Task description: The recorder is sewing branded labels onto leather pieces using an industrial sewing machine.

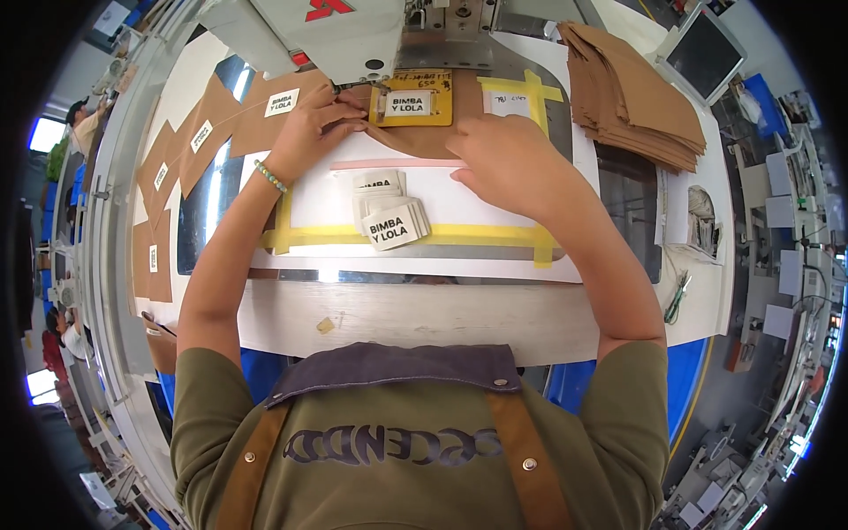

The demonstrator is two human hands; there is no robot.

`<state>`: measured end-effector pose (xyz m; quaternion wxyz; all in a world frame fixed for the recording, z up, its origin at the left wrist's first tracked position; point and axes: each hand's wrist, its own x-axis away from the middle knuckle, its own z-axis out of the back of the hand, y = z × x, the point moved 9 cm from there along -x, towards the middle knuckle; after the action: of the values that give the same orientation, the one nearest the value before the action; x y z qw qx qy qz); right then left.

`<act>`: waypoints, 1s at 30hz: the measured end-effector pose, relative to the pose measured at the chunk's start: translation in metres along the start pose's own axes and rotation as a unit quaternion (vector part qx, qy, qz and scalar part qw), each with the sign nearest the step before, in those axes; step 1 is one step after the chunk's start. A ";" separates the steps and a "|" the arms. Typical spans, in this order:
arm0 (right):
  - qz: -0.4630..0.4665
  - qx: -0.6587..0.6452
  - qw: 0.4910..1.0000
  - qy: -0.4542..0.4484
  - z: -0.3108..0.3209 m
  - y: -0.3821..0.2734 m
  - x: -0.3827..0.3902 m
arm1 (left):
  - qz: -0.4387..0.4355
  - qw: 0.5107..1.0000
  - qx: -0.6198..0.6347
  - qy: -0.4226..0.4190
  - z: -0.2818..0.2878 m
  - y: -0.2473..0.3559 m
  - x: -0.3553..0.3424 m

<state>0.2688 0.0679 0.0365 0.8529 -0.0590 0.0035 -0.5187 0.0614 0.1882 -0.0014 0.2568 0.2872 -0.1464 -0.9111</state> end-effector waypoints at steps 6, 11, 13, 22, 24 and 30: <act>0.005 0.005 0.988 0.154 0.002 -0.002 0.001 | -0.003 0.999 0.041 -0.010 -0.002 0.018 0.000; 0.026 0.063 0.970 0.233 -0.020 0.001 -0.002 | 0.010 0.998 0.040 -0.049 0.004 0.039 0.022; 0.083 0.023 0.961 0.262 -0.009 -0.018 0.003 | 0.007 0.999 0.013 -0.047 0.017 0.038 0.038; 0.001 -0.014 0.959 0.285 0.035 0.023 0.059 | 0.053 0.991 0.077 -0.091 0.001 0.035 0.043; -0.035 -0.042 0.966 0.254 0.041 0.049 0.068 | 0.119 0.975 0.167 -0.085 -0.009 0.026 0.054; 0.026 0.005 0.972 0.232 0.010 0.031 0.040 | 0.190 0.932 0.307 -0.013 -0.011 -0.010 0.043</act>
<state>0.3152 0.0471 0.0455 0.8422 0.0672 0.2004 -0.4960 0.0342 0.1711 -0.0336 0.3221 0.3066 -0.4743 -0.7598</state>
